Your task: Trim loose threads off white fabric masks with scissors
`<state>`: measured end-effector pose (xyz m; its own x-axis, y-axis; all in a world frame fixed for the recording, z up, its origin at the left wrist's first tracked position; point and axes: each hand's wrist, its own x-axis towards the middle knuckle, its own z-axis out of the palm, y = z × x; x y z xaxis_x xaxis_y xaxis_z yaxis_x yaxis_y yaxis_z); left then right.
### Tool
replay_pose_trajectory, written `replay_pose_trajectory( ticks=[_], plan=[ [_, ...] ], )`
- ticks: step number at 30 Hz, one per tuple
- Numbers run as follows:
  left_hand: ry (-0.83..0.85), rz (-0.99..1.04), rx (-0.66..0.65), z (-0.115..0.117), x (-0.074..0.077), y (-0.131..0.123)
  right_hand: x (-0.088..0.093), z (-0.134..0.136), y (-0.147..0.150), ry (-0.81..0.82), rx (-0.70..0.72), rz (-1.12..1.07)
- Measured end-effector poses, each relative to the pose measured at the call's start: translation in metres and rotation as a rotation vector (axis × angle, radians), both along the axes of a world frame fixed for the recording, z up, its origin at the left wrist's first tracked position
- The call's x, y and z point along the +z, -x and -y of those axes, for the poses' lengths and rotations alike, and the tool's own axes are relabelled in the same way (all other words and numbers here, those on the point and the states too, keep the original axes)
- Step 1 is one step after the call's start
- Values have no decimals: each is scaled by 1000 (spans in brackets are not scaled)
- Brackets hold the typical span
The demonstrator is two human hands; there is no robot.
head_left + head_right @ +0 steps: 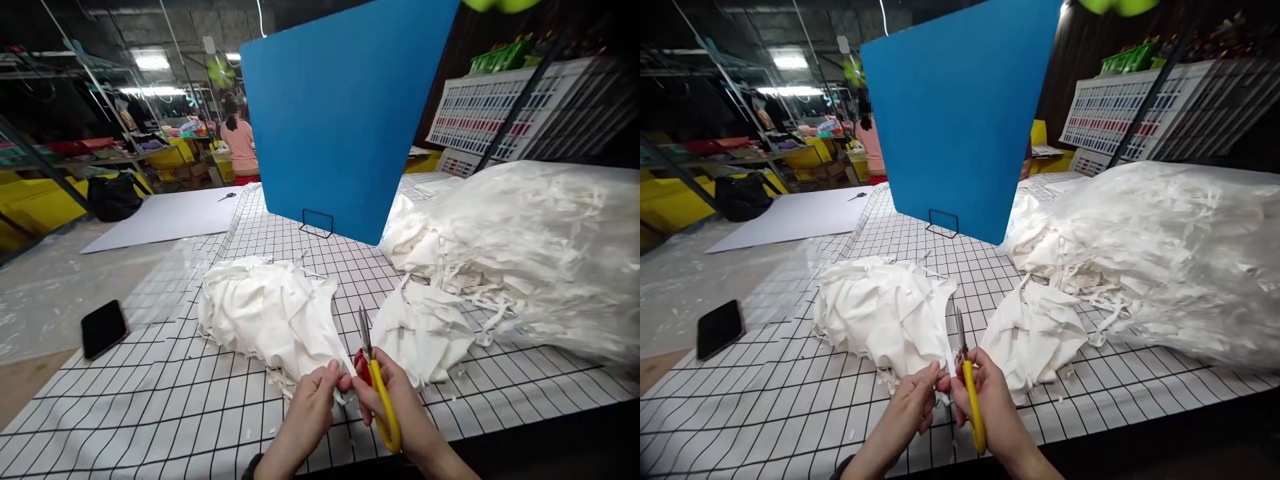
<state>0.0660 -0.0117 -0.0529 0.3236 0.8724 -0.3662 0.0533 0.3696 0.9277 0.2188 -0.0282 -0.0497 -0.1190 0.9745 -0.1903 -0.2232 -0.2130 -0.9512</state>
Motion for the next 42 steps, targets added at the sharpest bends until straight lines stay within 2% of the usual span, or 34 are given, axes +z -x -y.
replay_pose_trajectory(
  ticks=[3, 6, 10, 12, 15, 17, 20, 22, 24, 27, 29, 33, 36, 39, 42],
  plan=[
    [123, 210, 39, -3, 4, -8, -6, 9, 2, 25, 44, 52],
    [197, 282, 114, -5, 7, -13, -23, 16, 4, 57, 81, 87],
    [232, 355, 248, -2, -2, -15, -39, 17, -1, 64, 81, 128],
    [209, 360, 282, -1, -5, -12, -34, 14, -8, 27, -11, 170],
    [155, 348, 324, 3, -2, -7, -14, 1, -17, -105, -154, 301],
    [180, 363, 334, 6, 4, -3, -1, -12, -16, -220, -106, 346],
    [253, 418, 340, 12, 10, 1, 6, -32, -1, -318, 84, 292],
    [260, 434, 367, 15, 9, 4, 5, -42, 12, -314, 148, 240],
    [205, 406, 439, 17, 6, 5, 2, -47, 23, -287, 120, 177],
    [21, 272, 595, 17, 1, 6, -3, -46, 33, -232, 60, 89],
    [-86, 203, 650, 16, 1, 6, -5, -42, 35, -189, 108, 62],
    [-106, 296, 562, 16, 2, 5, -6, -37, 26, -83, 238, 72],
    [-99, 388, 495, 13, 0, 6, 3, -38, 5, -88, 221, 210],
    [-121, 401, 476, 9, -4, 9, 19, -37, -19, -192, 218, 560],
    [-175, 305, 410, 6, -5, 12, 37, -35, -33, -276, 294, 886]
  ],
)
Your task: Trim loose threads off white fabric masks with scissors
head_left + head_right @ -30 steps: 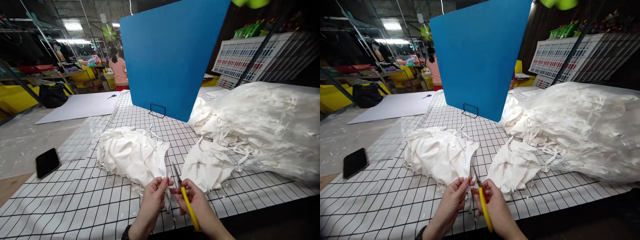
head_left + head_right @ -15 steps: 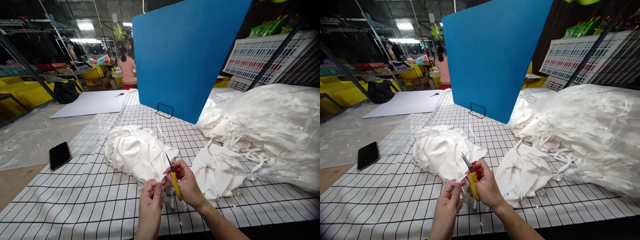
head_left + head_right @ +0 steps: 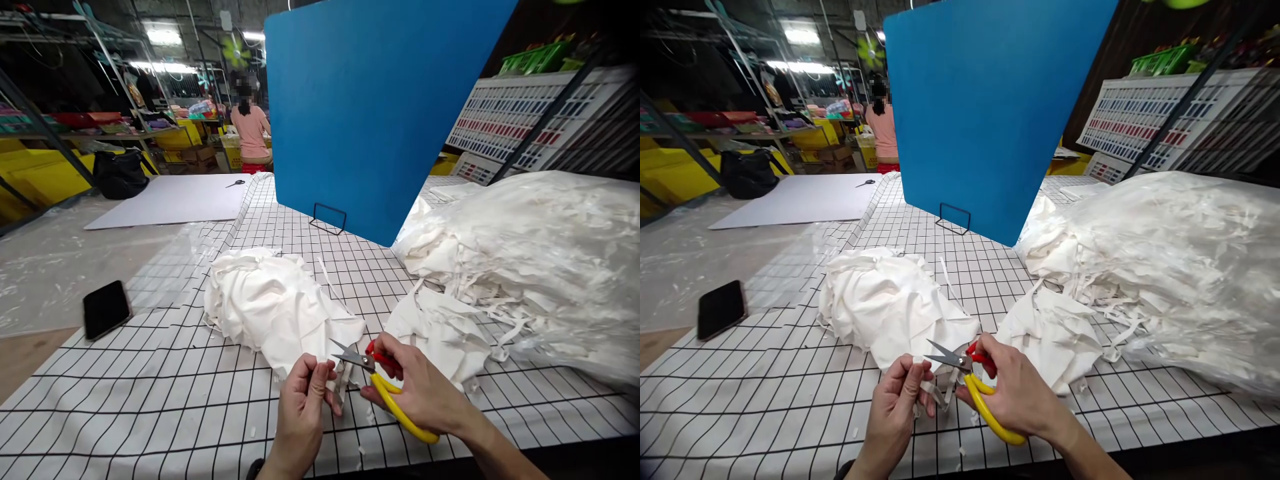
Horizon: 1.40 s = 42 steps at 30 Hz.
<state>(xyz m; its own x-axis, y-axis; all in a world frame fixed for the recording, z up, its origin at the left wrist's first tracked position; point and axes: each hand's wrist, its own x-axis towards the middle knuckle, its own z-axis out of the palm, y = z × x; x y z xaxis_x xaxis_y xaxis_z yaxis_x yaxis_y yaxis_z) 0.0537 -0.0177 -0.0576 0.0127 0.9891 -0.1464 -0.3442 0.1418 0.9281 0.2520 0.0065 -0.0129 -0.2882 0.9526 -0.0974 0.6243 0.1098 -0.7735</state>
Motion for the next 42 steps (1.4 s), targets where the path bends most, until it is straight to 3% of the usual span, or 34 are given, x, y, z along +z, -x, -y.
replay_pose_trajectory(
  ticks=[4, 9, 32, 42],
  plan=[
    [-96, -190, -110, 0, 3, 5, 12, 2, 1, -59, 35, 158],
    [-146, -272, -187, 1, 3, 7, 15, 1, 9, -100, 78, 195],
    [-99, -231, -232, 2, 5, 9, 13, 7, 13, -130, 74, 288],
    [-97, -201, -251, 3, 7, 8, -1, 6, 10, -185, 77, 262]
  ],
)
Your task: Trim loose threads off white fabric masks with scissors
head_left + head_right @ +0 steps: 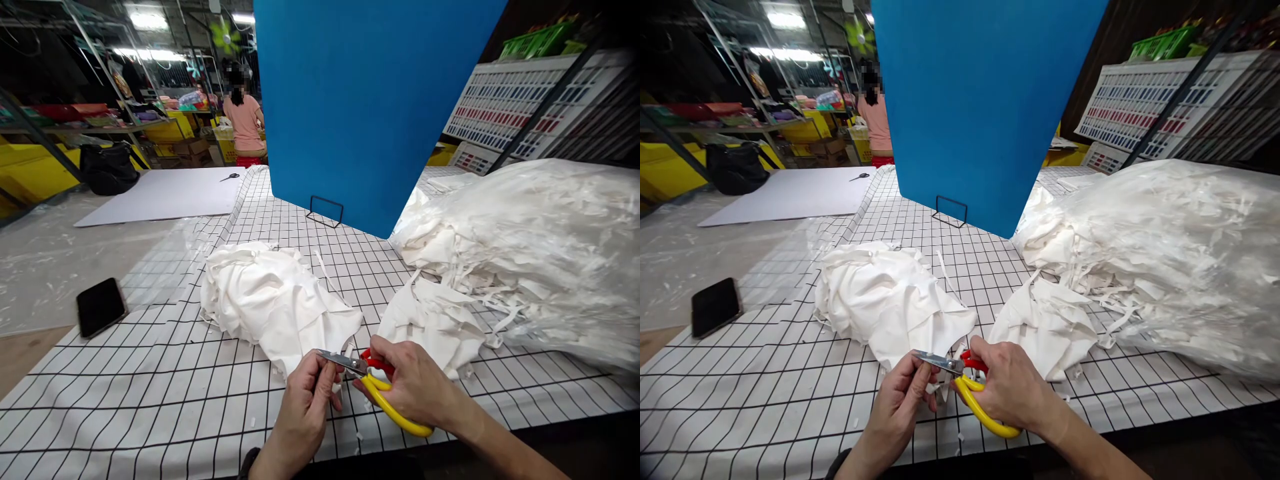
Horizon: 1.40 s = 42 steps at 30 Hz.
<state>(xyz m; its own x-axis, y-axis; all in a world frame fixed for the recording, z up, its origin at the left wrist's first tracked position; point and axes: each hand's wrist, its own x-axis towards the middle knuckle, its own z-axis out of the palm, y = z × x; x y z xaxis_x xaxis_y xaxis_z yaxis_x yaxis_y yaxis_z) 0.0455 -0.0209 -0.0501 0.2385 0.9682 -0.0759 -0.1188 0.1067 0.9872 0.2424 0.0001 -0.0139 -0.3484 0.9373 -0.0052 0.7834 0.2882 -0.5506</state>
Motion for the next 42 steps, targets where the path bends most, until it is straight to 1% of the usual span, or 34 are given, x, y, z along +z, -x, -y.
replay_pose_trajectory(
  ticks=[2, 4, 6, 8, 10, 11, 13, 14, 16, 17, 18, 19, 21, 23, 25, 26, 27, 28, 29, 30, 31, 32, 33, 34, 35, 36, 37, 38, 40, 42],
  plan=[
    [5, 9, 9, 0, -2, -2, -1, -1, -2, 58, -6, -81],
    [6, 8, 35, -2, -1, -3, 0, -3, -9, 170, -32, -202],
    [-22, -26, 94, -8, 5, 1, 1, -7, -25, 277, -111, -355],
    [-87, -78, 223, -23, 19, 13, 0, -13, -50, 285, -255, -493],
    [-191, -153, 419, -46, 38, 36, -5, -19, -81, 201, -425, -566],
    [-273, -225, 515, -60, 48, 49, -8, -20, -98, 150, -503, -572],
    [-440, -452, 643, -90, 64, 76, -17, -22, -127, 81, -647, -545],
    [-469, -638, 634, -103, 71, 87, -21, -21, -138, 66, -706, -522],
    [-453, -1023, 468, -123, 78, 99, -31, -17, -149, 71, -764, -491],
    [-426, -1165, 379, -129, 79, 99, -35, -15, -150, 88, -760, -484],
    [-400, -1254, 305, -131, 78, 96, -38, -12, -148, 109, -743, -481],
    [-380, -1295, 254, -132, 75, 91, -41, -9, -143, 137, -714, -482],
    [-360, -1284, 197, -130, 68, 78, -43, -2, -130, 220, -638, -494],
    [-353, -1230, 164, -128, 58, 69, -42, 3, -118, 318, -555, -490],
    [-337, -1181, 128, -129, 48, 67, -40, 7, -109, 370, -492, -427],
    [-328, -1177, 117, -129, 45, 68, -39, 9, -106, 368, -484, -381],
    [-319, -1200, 138, -129, 42, 69, -38, 10, -105, 361, -489, -343],
    [-320, -1245, 212, -127, 41, 69, -37, 10, -104, 349, -507, -334],
    [-331, -1297, 325, -124, 40, 67, -36, 11, -104, 344, -523, -369],
    [-353, -1325, 446, -119, 41, 61, -36, 11, -104, 349, -530, -441],
    [-382, -1306, 527, -113, 41, 52, -35, 12, -103, 369, -519, -531],
    [-411, -1243, 527, -104, 40, 38, -35, 12, -103, 405, -482, -615],
    [-434, -1134, 427, -95, 37, 22, -35, 11, -102, 434, -432, -671],
    [-438, -997, 225, -85, 33, 3, -35, 9, -102, 425, -408, -668],
    [-423, -895, -17, -75, 26, -16, -36, 5, -103, 384, -418, -608],
    [-419, -841, -180, -67, 18, -35, -36, -2, -105, 309, -466, -512],
    [-450, -816, -279, -60, 8, -52, -37, -11, -109, 210, -540, -405],
    [-478, -811, -334, -55, -3, -67, -38, -23, -114, 101, -629, -299],
    [-492, -831, -366, -51, -23, -87, -40, -54, -127, -14, -739, -186],
    [-474, -848, -377, -55, -38, -95, -42, -87, -141, -66, -749, -101]
  ],
)
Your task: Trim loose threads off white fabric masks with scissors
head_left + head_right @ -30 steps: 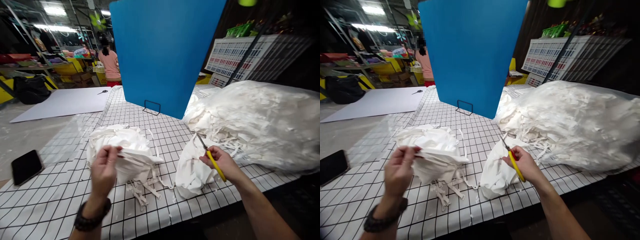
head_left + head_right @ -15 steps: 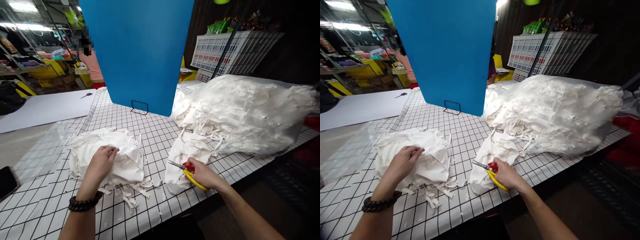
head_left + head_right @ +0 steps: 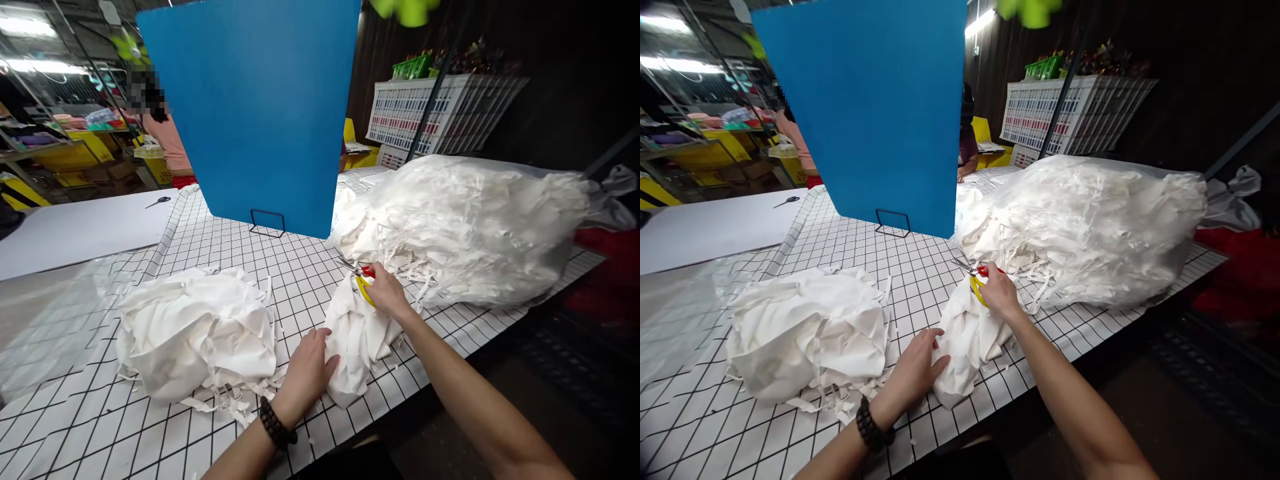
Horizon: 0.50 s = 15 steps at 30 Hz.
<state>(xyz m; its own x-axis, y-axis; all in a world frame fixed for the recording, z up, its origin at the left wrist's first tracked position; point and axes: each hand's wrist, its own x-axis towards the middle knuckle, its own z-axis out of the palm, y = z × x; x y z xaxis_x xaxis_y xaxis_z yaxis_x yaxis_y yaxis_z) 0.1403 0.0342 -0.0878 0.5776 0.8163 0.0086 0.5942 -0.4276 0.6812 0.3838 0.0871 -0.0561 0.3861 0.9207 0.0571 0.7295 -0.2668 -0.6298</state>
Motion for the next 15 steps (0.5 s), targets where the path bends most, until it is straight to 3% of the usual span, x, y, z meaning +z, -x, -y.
replay_pose_trajectory(
  ticks=[4, 7, 11, 15],
  plan=[
    [22, -39, 16, -14, -9, 4, -9, -53, -15, 35, 139, 74],
    [10, -58, 67, -18, -6, 7, -15, -70, -17, 16, 209, 67],
    [-46, -143, 91, -16, -5, -3, -12, -72, -22, -108, 225, -12],
    [-75, -166, 86, -31, 6, -12, 20, -55, -33, -360, 216, -167]
  ],
)
